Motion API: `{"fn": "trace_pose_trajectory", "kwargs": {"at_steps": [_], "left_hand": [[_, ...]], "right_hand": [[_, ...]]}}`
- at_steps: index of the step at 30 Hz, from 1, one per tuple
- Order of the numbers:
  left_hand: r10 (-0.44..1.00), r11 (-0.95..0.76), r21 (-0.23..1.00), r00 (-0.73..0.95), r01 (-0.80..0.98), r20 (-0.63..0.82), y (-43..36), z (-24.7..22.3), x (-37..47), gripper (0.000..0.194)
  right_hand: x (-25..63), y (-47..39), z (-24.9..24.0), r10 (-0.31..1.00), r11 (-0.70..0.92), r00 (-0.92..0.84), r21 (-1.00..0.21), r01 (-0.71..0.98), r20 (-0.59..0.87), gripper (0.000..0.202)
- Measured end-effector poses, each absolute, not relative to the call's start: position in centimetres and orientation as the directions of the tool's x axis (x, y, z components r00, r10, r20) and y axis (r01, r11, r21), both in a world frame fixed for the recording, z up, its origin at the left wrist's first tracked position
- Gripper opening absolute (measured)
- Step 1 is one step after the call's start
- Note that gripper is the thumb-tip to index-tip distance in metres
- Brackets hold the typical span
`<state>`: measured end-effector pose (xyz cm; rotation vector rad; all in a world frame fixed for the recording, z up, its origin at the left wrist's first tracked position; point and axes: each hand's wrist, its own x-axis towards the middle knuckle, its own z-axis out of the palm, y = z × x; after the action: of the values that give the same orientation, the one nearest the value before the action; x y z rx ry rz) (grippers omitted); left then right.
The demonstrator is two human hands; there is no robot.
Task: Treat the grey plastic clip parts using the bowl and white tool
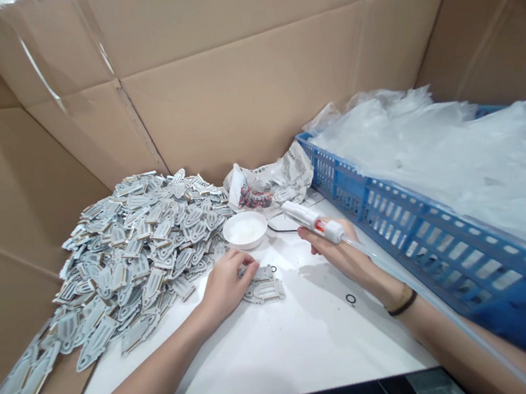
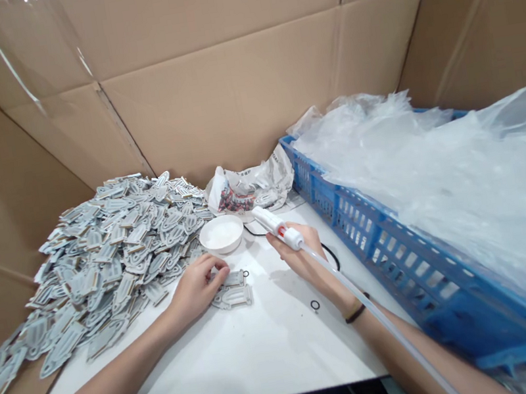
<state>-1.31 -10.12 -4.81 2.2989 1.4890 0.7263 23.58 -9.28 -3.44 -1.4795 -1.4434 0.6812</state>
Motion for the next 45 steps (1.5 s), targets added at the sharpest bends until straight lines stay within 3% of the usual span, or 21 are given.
{"fn": "trace_pose_trajectory", "kwargs": {"at_steps": [8,29,36,40,45], "left_hand": [[0.876,-0.482,0.461,0.416,0.745,0.244,-10.41,-4.70,-1.39,0.014],[0.881,-0.473,0.435,0.415,0.766,0.227,-10.75,-5.04,-1.14,0.016],[0.854,-0.519,0.460,0.450,0.720,0.260,-10.72,-4.76,-1.05,0.011],[0.872,-0.475,0.493,0.465,0.728,0.154,-10.50,-4.79,-1.39,0.028],[0.875,-0.454,0.599,0.456,0.660,0.161,-10.58,-4.51,-1.35,0.010]], "right_hand": [[23.52,-9.22,-3.49,0.966,0.120,0.148,-0.878,0.463,0.211,0.037],[23.70,-8.93,-4.02,0.968,0.120,0.141,-0.875,0.469,0.209,0.033],[23.73,-8.84,-4.01,0.967,0.139,0.128,-0.879,0.456,0.219,0.033],[23.61,-9.00,-3.77,0.969,0.131,0.130,-0.882,0.453,0.211,0.035],[23.44,-9.31,-3.39,0.965,0.147,0.125,-0.873,0.465,0.229,0.037]]}}
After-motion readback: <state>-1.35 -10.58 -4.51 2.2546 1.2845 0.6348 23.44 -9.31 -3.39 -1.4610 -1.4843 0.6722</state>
